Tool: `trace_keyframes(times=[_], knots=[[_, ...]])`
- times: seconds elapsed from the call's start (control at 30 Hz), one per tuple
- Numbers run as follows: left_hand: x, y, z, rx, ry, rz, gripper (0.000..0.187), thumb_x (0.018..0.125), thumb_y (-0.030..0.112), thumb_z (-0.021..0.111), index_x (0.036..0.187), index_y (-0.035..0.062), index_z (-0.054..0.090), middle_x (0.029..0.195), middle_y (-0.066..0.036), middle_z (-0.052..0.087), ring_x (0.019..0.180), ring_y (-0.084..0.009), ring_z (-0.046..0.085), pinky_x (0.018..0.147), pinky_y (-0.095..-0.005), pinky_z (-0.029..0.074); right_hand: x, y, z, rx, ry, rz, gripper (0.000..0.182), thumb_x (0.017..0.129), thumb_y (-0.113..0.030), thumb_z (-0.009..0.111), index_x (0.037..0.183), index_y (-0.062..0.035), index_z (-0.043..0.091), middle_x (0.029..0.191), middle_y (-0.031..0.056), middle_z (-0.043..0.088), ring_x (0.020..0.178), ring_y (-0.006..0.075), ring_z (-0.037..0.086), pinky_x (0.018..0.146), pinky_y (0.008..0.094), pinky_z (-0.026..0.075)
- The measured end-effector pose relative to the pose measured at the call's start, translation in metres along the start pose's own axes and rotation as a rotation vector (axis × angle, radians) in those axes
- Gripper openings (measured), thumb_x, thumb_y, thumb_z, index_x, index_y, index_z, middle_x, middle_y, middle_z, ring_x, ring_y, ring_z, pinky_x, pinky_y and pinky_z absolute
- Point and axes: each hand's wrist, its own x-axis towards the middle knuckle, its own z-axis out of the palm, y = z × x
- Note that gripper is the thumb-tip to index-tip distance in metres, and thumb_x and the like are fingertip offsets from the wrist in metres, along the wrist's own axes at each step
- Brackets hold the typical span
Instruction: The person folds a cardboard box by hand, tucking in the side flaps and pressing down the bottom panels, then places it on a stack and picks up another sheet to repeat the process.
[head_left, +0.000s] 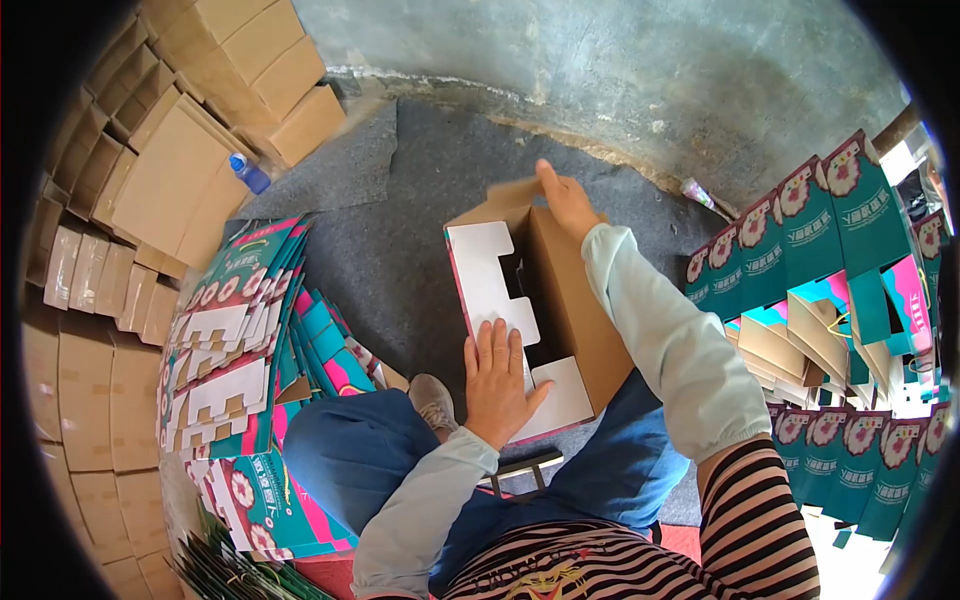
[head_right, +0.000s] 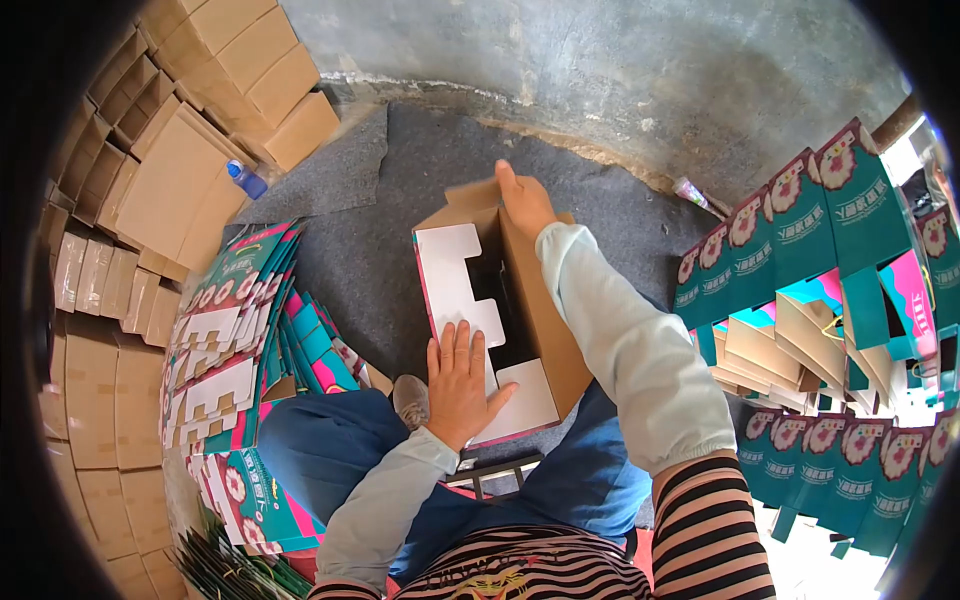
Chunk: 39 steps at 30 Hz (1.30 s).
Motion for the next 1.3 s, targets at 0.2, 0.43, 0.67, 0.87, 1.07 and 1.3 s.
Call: trace_keyframes(times=[0.2,0.43,0.67,0.87,1.07,1.3], knots=[[-0.012,0.031,0.009,0.107,0.034,0.130,0.051,0.079,0.025,0.062,0.122,-0.0004,0.051,0.133,-0.021,0.042,0.126,-0.0357,0.036,0.102,-0.0539,0.027,0.001,0.005,-0.001,-0.561,-0.425,-0.281,0.046,0.079,-0.040,0.066,0.113,-0.0097,0.060,0.097,0.0160,0.066,0.099,0.0332,0.061,0.086,0.0408,0.046],[-0.031,0.084,0.015,-0.208,0.001,0.019,0.074,0.067,0.043,0.073,0.115,-0.0082,0.050,0.123,-0.019,0.049,0.113,-0.0321,0.044,0.094,-0.0461,0.032,-0.024,-0.020,-0.003,-0.857,-0.456,-0.236,0.063,0.071,-0.040,0.073,0.124,-0.0146,0.049,0.106,0.0127,0.064,0.103,0.0299,0.059,0.087,0.0409,0.046],[-0.035,0.084,0.026,-0.013,0.049,-0.032,0.048,0.074,0.016,0.061,0.114,-0.0081,0.051,0.123,-0.021,0.049,0.113,-0.0326,0.045,0.093,-0.0460,0.034,-0.033,-0.015,-0.034,-0.735,-0.320,-0.141,0.060,0.071,-0.039,0.072,0.120,-0.0115,0.051,0.105,0.0137,0.064,0.101,0.0313,0.060,0.086,0.0412,0.046],[-0.041,0.022,-0.013,0.108,0.125,-0.078,0.035,0.077,0.007,0.053,0.109,-0.0048,0.056,0.120,-0.017,0.053,0.110,-0.0336,0.049,0.093,-0.0453,0.036,-0.040,0.016,-0.087,-0.757,-0.310,0.043,0.057,0.071,-0.046,0.067,0.113,-0.0080,0.056,0.106,0.0162,0.064,0.102,0.0323,0.060,0.086,0.0427,0.046],[-0.045,-0.028,-0.034,-0.135,0.216,-0.191,0.033,0.073,0.015,0.061,0.103,0.0006,0.060,0.109,-0.015,0.058,0.102,-0.0347,0.052,0.090,-0.0439,0.038,-0.046,0.019,-0.086,-0.833,-0.491,0.019,0.049,0.074,-0.048,0.062,0.099,-0.0054,0.064,0.105,0.0160,0.064,0.099,0.0336,0.060,0.085,0.0430,0.046],[-0.040,-0.032,-0.019,-0.286,0.381,-0.485,0.051,0.086,0.022,0.058,0.128,-0.0036,0.045,0.100,-0.020,0.059,0.094,-0.0344,0.054,0.084,-0.0404,0.040,-0.034,0.019,-0.091,-0.546,-0.469,-0.106,0.027,0.085,-0.028,0.053,0.094,-0.0047,0.064,0.096,0.0208,0.064,0.091,0.0375,0.060,0.077,0.0444,0.048]])
